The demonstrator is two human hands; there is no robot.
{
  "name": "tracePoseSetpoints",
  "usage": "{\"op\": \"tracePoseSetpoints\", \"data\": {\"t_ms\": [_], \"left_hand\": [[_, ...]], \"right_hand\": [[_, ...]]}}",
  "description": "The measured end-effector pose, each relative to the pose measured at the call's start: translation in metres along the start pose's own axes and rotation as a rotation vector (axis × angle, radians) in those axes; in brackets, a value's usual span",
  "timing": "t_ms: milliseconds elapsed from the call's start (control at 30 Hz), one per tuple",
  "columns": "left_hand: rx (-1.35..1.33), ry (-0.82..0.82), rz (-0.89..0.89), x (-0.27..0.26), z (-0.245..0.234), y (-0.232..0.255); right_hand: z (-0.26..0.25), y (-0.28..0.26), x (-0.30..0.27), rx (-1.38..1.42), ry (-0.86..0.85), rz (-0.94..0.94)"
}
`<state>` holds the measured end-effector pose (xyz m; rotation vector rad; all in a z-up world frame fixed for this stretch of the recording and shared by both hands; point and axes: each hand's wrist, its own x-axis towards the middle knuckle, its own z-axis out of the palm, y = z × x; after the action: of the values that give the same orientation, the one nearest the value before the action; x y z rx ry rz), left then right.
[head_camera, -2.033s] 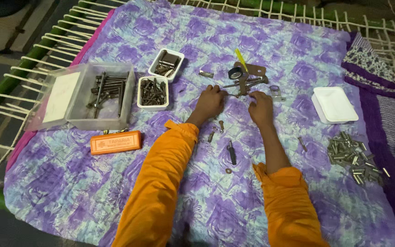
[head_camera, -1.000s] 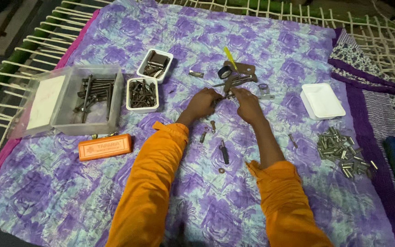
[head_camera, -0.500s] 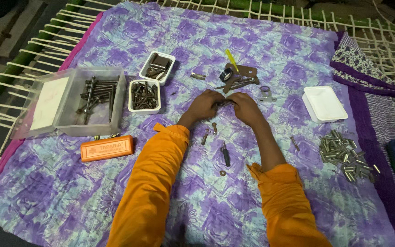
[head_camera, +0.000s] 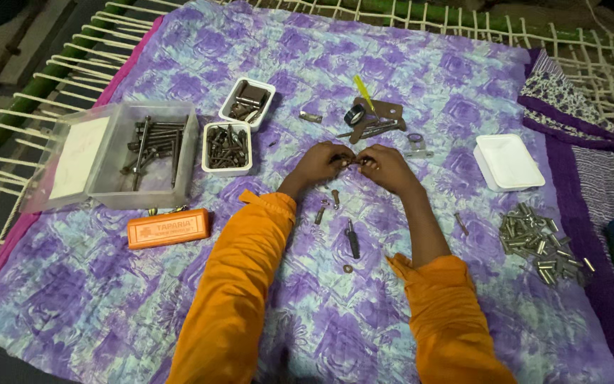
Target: The person assembles small metal lock components on a purple patterned cloth. They pick up screws, pins, and lock bodies from containers and the cloth, then fit the pieces together by hand.
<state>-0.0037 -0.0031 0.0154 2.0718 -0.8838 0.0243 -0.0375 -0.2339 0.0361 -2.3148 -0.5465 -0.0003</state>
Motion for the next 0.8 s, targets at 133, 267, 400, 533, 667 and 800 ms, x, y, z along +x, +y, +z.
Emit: {"op": "tracePoseSetpoints", "data": {"t_ms": [133, 267, 400, 533, 667, 800], "left_hand": [[-0.009, 0.008, -0.019, 0.002, -0.001, -0.001], [-0.005, 0.011, -0.057, -0.001, 0.002, -0.001], [0.078, 0.062, -0.005, 0.0, 0.007, -0.007], [-0.256, 0.159, -0.249, 0.0, 0.01, -0.019], [-0.533, 0.299, -0.326, 0.002, 0.011, -0.03], [-0.112, 0.252, -0.19, 0.003, 0.015, -0.032]], "right_hand": [[0.0, -0.004, 0.003, 0.0, 0.019, 0.035], [0.007, 0.002, 0.006, -0.125, 0.058, -0.069], [0.014, 0.014, 0.01, -0.193, 0.139, -0.068], [0.013, 0.028, 0.009, -0.087, 0.128, 0.066], [0.01, 0.032, 0.007, 0.426, 0.162, 0.452], [0.006, 0.019, 0.022, 0.493, 0.297, 0.347]]}}
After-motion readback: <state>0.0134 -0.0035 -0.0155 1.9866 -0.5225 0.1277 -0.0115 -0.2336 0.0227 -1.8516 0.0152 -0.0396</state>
